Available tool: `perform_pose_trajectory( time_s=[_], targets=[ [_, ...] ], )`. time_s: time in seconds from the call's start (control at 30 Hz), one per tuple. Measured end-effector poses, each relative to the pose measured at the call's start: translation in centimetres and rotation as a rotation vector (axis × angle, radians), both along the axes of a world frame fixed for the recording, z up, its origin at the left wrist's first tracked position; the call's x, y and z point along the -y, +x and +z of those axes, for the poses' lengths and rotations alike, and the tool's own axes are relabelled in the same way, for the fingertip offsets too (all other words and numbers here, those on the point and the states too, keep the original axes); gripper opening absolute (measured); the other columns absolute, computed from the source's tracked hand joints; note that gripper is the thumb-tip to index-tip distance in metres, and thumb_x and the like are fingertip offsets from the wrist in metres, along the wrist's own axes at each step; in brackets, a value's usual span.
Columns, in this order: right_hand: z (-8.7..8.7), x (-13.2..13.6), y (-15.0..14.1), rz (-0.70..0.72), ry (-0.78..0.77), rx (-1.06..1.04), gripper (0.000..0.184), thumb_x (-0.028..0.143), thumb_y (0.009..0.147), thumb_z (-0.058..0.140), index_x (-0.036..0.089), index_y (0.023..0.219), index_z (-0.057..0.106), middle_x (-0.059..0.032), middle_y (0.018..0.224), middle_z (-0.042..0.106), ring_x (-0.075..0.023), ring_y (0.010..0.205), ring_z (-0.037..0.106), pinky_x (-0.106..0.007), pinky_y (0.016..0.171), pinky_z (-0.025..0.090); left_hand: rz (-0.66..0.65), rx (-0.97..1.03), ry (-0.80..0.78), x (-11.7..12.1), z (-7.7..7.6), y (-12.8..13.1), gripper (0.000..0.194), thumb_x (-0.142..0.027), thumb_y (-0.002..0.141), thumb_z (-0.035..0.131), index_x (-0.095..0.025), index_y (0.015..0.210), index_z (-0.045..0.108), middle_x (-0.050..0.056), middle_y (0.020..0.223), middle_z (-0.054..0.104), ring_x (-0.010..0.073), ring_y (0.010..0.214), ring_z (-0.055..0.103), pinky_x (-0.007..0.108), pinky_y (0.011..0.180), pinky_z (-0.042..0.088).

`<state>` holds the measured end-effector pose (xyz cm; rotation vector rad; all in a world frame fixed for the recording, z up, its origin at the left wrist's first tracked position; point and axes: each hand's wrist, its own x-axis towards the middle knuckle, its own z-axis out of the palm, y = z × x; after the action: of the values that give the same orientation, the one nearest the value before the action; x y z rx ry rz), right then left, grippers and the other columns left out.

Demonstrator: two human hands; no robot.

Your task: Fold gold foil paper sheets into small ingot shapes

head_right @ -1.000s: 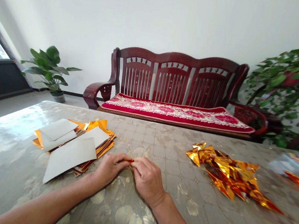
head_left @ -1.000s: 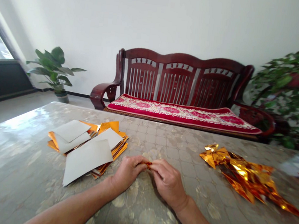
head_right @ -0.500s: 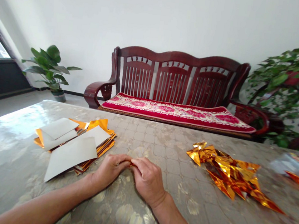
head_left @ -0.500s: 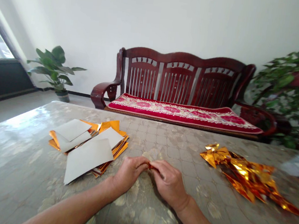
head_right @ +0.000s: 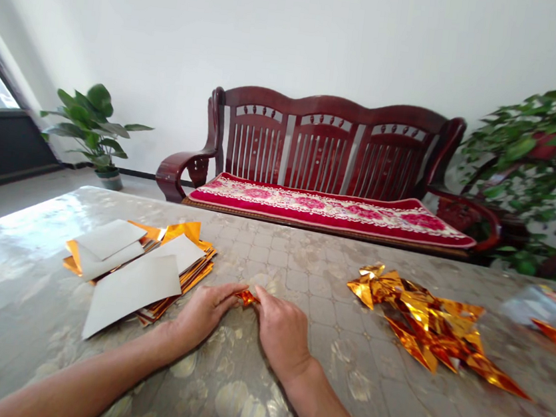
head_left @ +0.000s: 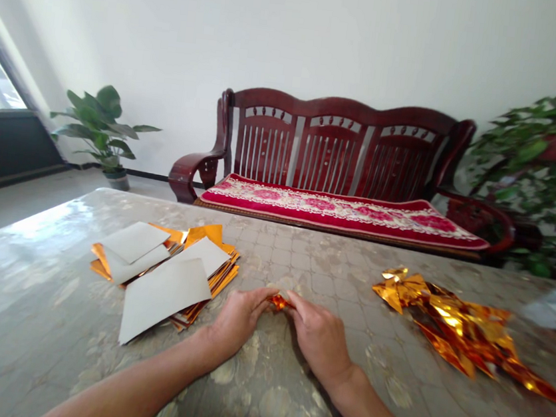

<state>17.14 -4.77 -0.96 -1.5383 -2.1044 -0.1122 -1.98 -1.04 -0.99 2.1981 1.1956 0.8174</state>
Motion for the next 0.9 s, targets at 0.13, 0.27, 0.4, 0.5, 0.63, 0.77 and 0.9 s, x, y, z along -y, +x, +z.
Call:
perform_pose_trajectory(
  time_s=[0.13, 0.27, 0.4, 0.5, 0.63, 0.77, 0.9],
  targets=[
    [0.5, -0.1, 0.1, -0.032, -0.056, 0.039, 0.018, 0.022, 0.092, 0.061, 0.026, 0.106, 0.073, -0.0029, 0.093, 0.077, -0.0197, 0.083, 0.073, -0.026, 0.072, 0.054, 0.035, -0.216, 0.073, -0.2, 0.8, -0.4, 0.022, -0.028, 0.096, 0.052, -0.024, 0.108, 0.071, 0.004, 0.096, 0.076, 0.0195, 0.09, 0.07, 0.026, 0.08, 0.051],
    [0.5, -0.2, 0.3, -0.01, -0.071, 0.002, 0.021, 0.019, 0.092, 0.06, 0.027, 0.107, 0.073, -0.0016, 0.096, 0.077, -0.0189, 0.086, 0.073, -0.026, 0.076, 0.053, 0.001, -0.356, 0.124, -0.3, 1.4, -0.5, 0.023, -0.03, 0.097, 0.05, -0.024, 0.1, 0.072, 0.005, 0.09, 0.073, 0.0198, 0.09, 0.068, 0.026, 0.08, 0.048],
    [0.4, -0.2, 0.4, 0.048, -0.068, -0.001, 0.024, 0.017, 0.094, 0.055, 0.025, 0.108, 0.073, -0.0031, 0.098, 0.077, -0.0187, 0.089, 0.072, -0.027, 0.081, 0.053, -0.043, -0.33, 0.129, -0.3, 1.1, -0.4, 0.026, -0.029, 0.099, 0.046, -0.026, 0.103, 0.071, 0.004, 0.089, 0.073, 0.018, 0.089, 0.067, 0.024, 0.078, 0.047],
    [0.3, -0.1, 0.4, 0.073, -0.05, -0.023, 0.025, 0.017, 0.094, 0.053, 0.025, 0.107, 0.073, -0.0036, 0.098, 0.077, -0.018, 0.089, 0.072, -0.026, 0.081, 0.052, -0.06, -0.306, 0.129, -0.2, 0.8, -0.4, 0.026, -0.03, 0.099, 0.045, -0.026, 0.101, 0.071, 0.003, 0.088, 0.072, 0.0171, 0.087, 0.067, 0.023, 0.077, 0.046],
    [0.2, 0.0, 0.2, 0.103, -0.036, -0.04, 0.023, 0.017, 0.094, 0.053, 0.023, 0.104, 0.074, -0.0038, 0.096, 0.077, -0.0176, 0.087, 0.072, -0.025, 0.081, 0.052, -0.06, -0.334, 0.136, 0.0, 0.6, -0.3, 0.026, -0.031, 0.1, 0.044, -0.025, 0.096, 0.069, 0.002, 0.085, 0.071, 0.0162, 0.082, 0.066, 0.022, 0.073, 0.045],
    [0.3, 0.2, -0.2, 0.094, -0.043, -0.075, 0.022, 0.018, 0.094, 0.054, 0.023, 0.103, 0.073, -0.0038, 0.096, 0.077, -0.0171, 0.086, 0.072, -0.023, 0.08, 0.051, -0.046, -0.379, 0.145, 0.3, 0.7, 0.0, 0.026, -0.03, 0.1, 0.044, -0.023, 0.093, 0.067, 0.002, 0.085, 0.07, 0.0161, 0.081, 0.065, 0.022, 0.071, 0.043],
    [0.4, 0.4, -0.6, 0.088, -0.04, -0.114, 0.024, 0.018, 0.095, 0.051, 0.023, 0.103, 0.073, -0.0041, 0.095, 0.077, -0.0157, 0.086, 0.072, -0.021, 0.08, 0.05, -0.038, -0.437, 0.193, 0.7, 0.7, 0.3, 0.028, -0.029, 0.101, 0.041, -0.021, 0.089, 0.064, 0.003, 0.08, 0.068, 0.0161, 0.075, 0.064, 0.023, 0.067, 0.042]
  ],
)
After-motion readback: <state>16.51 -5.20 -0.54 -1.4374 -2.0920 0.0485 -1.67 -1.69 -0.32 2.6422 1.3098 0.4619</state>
